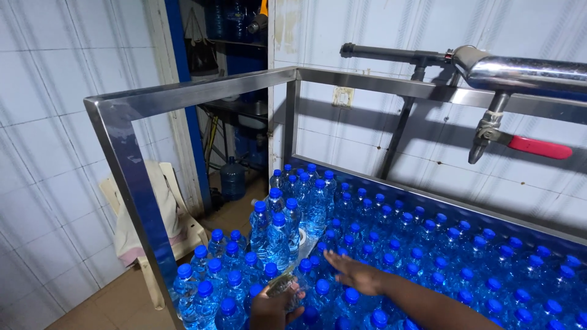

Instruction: Preparing and applying small plastic seals or labels to water bottles at a bottling station.

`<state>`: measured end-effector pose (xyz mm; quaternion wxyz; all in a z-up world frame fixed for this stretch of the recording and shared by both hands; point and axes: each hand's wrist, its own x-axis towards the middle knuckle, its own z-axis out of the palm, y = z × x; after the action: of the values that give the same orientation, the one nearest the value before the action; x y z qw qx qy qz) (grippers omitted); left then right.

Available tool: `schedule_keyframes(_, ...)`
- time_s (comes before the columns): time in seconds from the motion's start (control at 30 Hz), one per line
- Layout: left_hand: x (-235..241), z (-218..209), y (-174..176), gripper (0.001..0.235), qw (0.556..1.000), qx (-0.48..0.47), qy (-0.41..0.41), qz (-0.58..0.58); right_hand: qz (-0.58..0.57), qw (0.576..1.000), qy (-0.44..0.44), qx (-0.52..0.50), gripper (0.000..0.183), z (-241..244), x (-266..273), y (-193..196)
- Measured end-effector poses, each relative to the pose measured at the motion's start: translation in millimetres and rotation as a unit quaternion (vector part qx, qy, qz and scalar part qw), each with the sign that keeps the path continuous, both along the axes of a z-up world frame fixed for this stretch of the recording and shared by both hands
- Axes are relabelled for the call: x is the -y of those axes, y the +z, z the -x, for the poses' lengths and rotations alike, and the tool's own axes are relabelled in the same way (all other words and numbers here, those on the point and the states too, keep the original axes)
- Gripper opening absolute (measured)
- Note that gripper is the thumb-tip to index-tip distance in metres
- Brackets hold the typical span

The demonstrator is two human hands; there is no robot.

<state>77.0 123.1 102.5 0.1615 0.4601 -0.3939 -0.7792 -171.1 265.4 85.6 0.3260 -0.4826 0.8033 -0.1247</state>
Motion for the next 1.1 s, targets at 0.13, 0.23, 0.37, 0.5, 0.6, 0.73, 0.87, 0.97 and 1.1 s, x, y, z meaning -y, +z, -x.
schedule_keyframes(0.13,-1,9,-15,0.055,0.999,0.029,0.003,0.014,0.240,0.959,-0.146,0.022,0.077,-12,25,2)
schedule_keyframes(0.23,-8,7,-25,0.043,0.998,-0.048,-0.005,0.044,0.273,0.920,-0.127,0.250,0.031,-64,28,23)
schedule_keyframes(0.37,-18,7,-9,0.038,0.997,0.002,-0.001,0.081,0.293,0.909,-0.204,0.216,0.012,-90,27,24)
schedule_keyframes(0.5,-14,14,-27,0.038,0.998,-0.036,0.002,0.045,0.316,0.906,-0.220,0.177,0.006,-89,21,18)
schedule_keyframes(0.6,-15,17,-26,0.049,0.999,-0.040,0.009,0.026,0.374,0.882,-0.259,0.126,0.020,-88,19,15)
schedule_keyframes(0.73,-19,15,-17,0.043,0.997,0.012,0.021,0.078,0.278,0.895,-0.221,0.271,0.008,-74,5,45)
schedule_keyframes(0.87,-22,14,-15,0.048,0.996,0.012,0.030,0.085,0.155,0.928,-0.122,0.316,0.039,-45,2,61)
schedule_keyframes(0.97,-20,12,-4,0.033,0.999,0.001,0.043,0.019,0.191,0.958,-0.208,0.039,0.026,22,9,14)
schedule_keyframes(1.1,-14,11,-11,0.035,0.997,-0.033,0.056,-0.044,0.191,0.931,-0.198,-0.240,0.018,119,12,-72)
